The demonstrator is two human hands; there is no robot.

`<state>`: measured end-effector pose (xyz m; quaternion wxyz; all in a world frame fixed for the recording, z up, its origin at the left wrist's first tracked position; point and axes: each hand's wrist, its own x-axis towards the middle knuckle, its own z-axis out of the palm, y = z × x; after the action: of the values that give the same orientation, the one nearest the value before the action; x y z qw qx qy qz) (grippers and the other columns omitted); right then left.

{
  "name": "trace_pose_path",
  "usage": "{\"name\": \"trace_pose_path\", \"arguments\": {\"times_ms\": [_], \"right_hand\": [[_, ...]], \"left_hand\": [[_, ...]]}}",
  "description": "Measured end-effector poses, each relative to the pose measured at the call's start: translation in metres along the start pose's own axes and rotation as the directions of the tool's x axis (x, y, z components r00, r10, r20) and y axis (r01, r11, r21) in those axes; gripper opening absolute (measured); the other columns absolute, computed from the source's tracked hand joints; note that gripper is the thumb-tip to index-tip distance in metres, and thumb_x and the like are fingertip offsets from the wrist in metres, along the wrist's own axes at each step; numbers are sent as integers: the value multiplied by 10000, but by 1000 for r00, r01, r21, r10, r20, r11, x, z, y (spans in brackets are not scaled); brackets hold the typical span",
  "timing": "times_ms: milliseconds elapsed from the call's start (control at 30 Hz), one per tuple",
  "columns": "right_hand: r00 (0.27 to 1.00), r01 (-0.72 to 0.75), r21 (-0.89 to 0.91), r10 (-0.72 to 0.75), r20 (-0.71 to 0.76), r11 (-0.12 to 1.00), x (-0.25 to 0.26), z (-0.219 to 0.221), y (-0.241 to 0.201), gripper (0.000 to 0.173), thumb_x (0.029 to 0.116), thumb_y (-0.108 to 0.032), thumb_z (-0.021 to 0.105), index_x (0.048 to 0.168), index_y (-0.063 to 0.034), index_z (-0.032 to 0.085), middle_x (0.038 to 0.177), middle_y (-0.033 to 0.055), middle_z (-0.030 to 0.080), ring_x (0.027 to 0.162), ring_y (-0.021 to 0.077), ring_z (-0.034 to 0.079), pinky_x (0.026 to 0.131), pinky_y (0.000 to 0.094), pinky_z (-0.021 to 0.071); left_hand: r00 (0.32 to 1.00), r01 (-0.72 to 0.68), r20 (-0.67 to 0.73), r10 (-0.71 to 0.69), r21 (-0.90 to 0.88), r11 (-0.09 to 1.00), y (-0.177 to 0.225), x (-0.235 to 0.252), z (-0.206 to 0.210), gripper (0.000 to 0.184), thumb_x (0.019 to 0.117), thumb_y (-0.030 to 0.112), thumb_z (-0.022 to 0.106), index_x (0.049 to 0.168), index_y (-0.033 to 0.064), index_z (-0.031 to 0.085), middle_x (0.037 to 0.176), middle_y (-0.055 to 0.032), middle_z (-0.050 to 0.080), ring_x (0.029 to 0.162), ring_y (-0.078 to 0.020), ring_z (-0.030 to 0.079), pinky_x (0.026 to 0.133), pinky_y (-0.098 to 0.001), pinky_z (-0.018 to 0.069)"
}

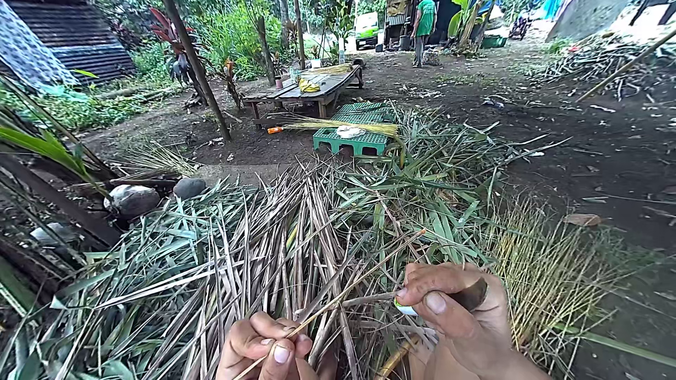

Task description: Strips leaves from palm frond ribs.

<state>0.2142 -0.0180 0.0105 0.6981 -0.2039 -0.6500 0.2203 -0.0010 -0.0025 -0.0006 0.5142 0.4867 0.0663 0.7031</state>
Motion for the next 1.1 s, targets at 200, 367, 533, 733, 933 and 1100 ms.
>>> {"name": "trace_pose_path", "arguments": {"times_ms": [200, 367, 533, 733, 933, 1100], "right_hand": [[999, 43, -32, -43, 6, 999, 0, 2, 1, 281, 1059, -256, 527, 967, -50, 693, 766, -62, 680, 621, -126, 481, 589, 53, 369], [998, 67, -46, -67, 0, 997, 0, 3, 1, 281, 1057, -268, 535, 955, -57, 690, 739, -63, 659, 623, -110, 491, 606, 64, 379], [996, 85, -69, -84, 12, 994, 0, 3, 0, 289, 1061, -271, 525, 932, -59, 674, 745, -53, 661, 636, -93, 505, 621, 74, 383], [993, 121, -93, -120, 24, 988, -1, 4, 1, 291, 1059, -276, 526, 909, -65, 659, 724, -40, 636, 641, -64, 515, 640, 94, 390], [993, 106, 25, -108, 47, 994, 0, 2, 1, 306, 1072, -278, 503, 903, -61, 637, 736, -39, 642, 655, -60, 534, 640, 97, 404], [989, 111, 133, -123, 85, 985, 1, 0, 1, 312, 1076, -282, 497, 905, -59, 632, 747, -30, 645, 676, -41, 560, 652, 116, 420]], "left_hand": [[1000, 2, -2, -2, -3, 1000, 0, 0, 0, 98, 944, 59, 702, 1023, 117, 700, 988, -20, 758, 873, -78, 744, 784, -206, 614], [1000, 1, 8, -1, 3, 1000, 1, 1, 0, 107, 946, 59, 698, 1035, 118, 700, 1000, -17, 760, 878, -76, 745, 787, -206, 613], [1000, 1, 8, -1, -8, 1000, 1, 0, 0, 108, 944, 56, 700, 1035, 115, 700, 999, -25, 760, 876, -83, 746, 780, -208, 615], [1000, 0, 13, 0, -12, 1000, 1, 0, 0, 107, 948, 51, 694, 1037, 109, 700, 1003, -26, 759, 879, -82, 745, 789, -203, 611], [1000, 2, 8, -2, -11, 1000, 1, 0, 1, 112, 940, 45, 702, 1031, 109, 696, 1000, -24, 757, 876, -87, 747, 787, -214, 617], [1000, -1, 5, 1, -6, 1000, 0, 0, 1, 103, 940, 50, 706, 1022, 110, 693, 994, -24, 757, 870, -84, 747, 781, -210, 618]]}}
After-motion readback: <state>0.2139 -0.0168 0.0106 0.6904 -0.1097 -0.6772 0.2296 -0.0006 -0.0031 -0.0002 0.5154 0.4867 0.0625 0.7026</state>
